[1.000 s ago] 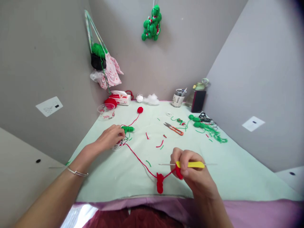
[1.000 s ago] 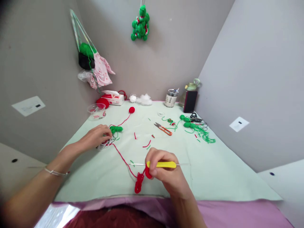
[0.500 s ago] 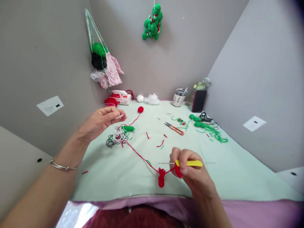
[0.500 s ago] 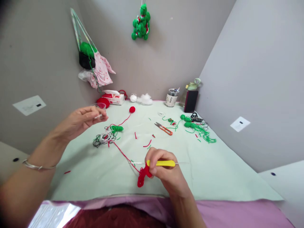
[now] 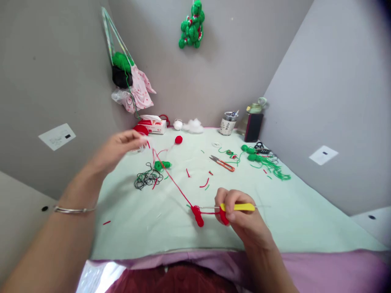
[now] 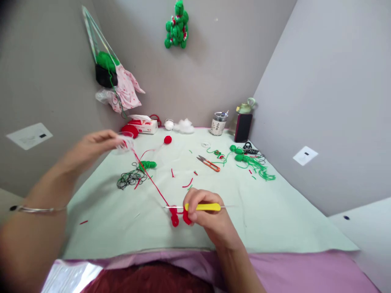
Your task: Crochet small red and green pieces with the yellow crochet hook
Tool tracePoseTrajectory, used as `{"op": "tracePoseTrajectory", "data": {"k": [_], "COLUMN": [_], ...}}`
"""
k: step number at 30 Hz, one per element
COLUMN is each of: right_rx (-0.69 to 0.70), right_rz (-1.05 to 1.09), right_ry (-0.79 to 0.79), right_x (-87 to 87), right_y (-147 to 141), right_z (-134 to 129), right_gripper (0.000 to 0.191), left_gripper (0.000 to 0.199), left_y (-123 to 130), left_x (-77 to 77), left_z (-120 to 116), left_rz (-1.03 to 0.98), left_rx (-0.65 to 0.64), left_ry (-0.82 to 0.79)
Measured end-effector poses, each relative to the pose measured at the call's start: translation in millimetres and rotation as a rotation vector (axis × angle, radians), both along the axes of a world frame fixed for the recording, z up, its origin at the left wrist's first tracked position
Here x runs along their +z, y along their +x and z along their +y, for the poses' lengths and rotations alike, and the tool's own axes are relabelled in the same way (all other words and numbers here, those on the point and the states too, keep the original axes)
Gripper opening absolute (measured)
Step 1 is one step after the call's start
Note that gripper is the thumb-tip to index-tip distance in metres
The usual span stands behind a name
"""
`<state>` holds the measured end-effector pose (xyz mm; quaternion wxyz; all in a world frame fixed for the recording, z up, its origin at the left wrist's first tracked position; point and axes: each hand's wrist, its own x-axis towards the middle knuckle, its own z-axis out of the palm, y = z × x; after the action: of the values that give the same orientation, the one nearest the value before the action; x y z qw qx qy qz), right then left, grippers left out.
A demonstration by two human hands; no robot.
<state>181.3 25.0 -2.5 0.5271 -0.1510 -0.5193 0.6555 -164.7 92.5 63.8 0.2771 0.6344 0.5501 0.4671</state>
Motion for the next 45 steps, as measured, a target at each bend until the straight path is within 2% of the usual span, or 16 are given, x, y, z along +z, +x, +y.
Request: {"op": "tracePoseTrajectory", "data": {"k": [2,3,4,6,8,10,12,14,16,18,22,27,30,34,37,45], "right_rx": [0.015,0.023,0.033,0.049,0.047,0.035,0.027,0.023,0.016,0.014,0.032,0.053,0.063,0.047,0.055,0.065], "right_rz": [0.017,0.021,0.021,0.015,0.011,0.010,0.005,-0.006,-0.014,-0.016,-0.017,0.005,0.007,-0.004,-0.001,-0.018], "right_ry": [-0.013,-0.018,-0.023,-0.029,-0.030,-0.031,-0.036,-0.037,-0.027,-0.017,-0.040,-0.056,-0.065,-0.060,-0.063,-0.068], "right_x": [-1.1,-1.3,-1.3,-1.0,-0.8,-0.8,-0.8,-0.2,0.8,1.6,0.7,-0.1,0.6,-1.5,-4.5,-5.9], "right_y": [-1.0,-1.7,-2.5,-3.6,-3.7,-2.8,-1.7,-1.4,-2.2,-3.5,-3.1,1.2,1.8,3.0,5.1,7.0], "right_z": [0.3,0.4,0.5,0.2,-0.3,-0.9,-1.3,-1.7,-2.0,-2.3,-2.3,-2.8,-4.7,-5.4,-4.5,-8.8], "right_gripper": [0.013,0.013,0.012,0.013,0.013,0.015,0.016,0.017,0.018,0.020,0.020,0.017,0.017,0.018,0.017,0.020], "left_gripper": [0.032,0.029,0.028,0.021,0.013,0.014,0.011,0.015,0.029,0.026,0.027,0.048,0.036,0.022,0.016,0.016], "left_y": [9.0,14.9,21.2,32.0,38.8,43.2,48.3,55.7,64.1,71.5,78.9,83.5,81.6,69.3,63.7,92.5], "left_x": [18.6,24.2,27.3,28.5,27.1,26.0,24.5,20.2,11.9,1.2,-11.5,-4.9,-9.7,-29.5,-42.2,-63.7], "left_z": [-1.3,-0.8,0.6,5.7,11.3,14.7,15.7,16.6,19.6,24.7,32.2,33.0,38.8,47.1,44.3,19.2], "left_rz": [-0.148,-0.301,-0.328,-0.349,-0.603,-0.765,-0.774,-0.648,-0.395,-0.226,-0.081,-0.004,0.129,0.292,0.372,0.498], "left_rx": [-0.032,-0.069,-0.091,-0.100,-0.080,-0.077,-0.111,-0.157,-0.189,-0.194,-0.187,-0.296,-0.303,-0.198,-0.201,-0.332], "left_ry": [0.060,0.047,0.026,0.020,0.107,0.163,0.119,0.075,0.067,0.048,0.046,-0.019,-0.033,-0.009,-0.029,-0.079]}}
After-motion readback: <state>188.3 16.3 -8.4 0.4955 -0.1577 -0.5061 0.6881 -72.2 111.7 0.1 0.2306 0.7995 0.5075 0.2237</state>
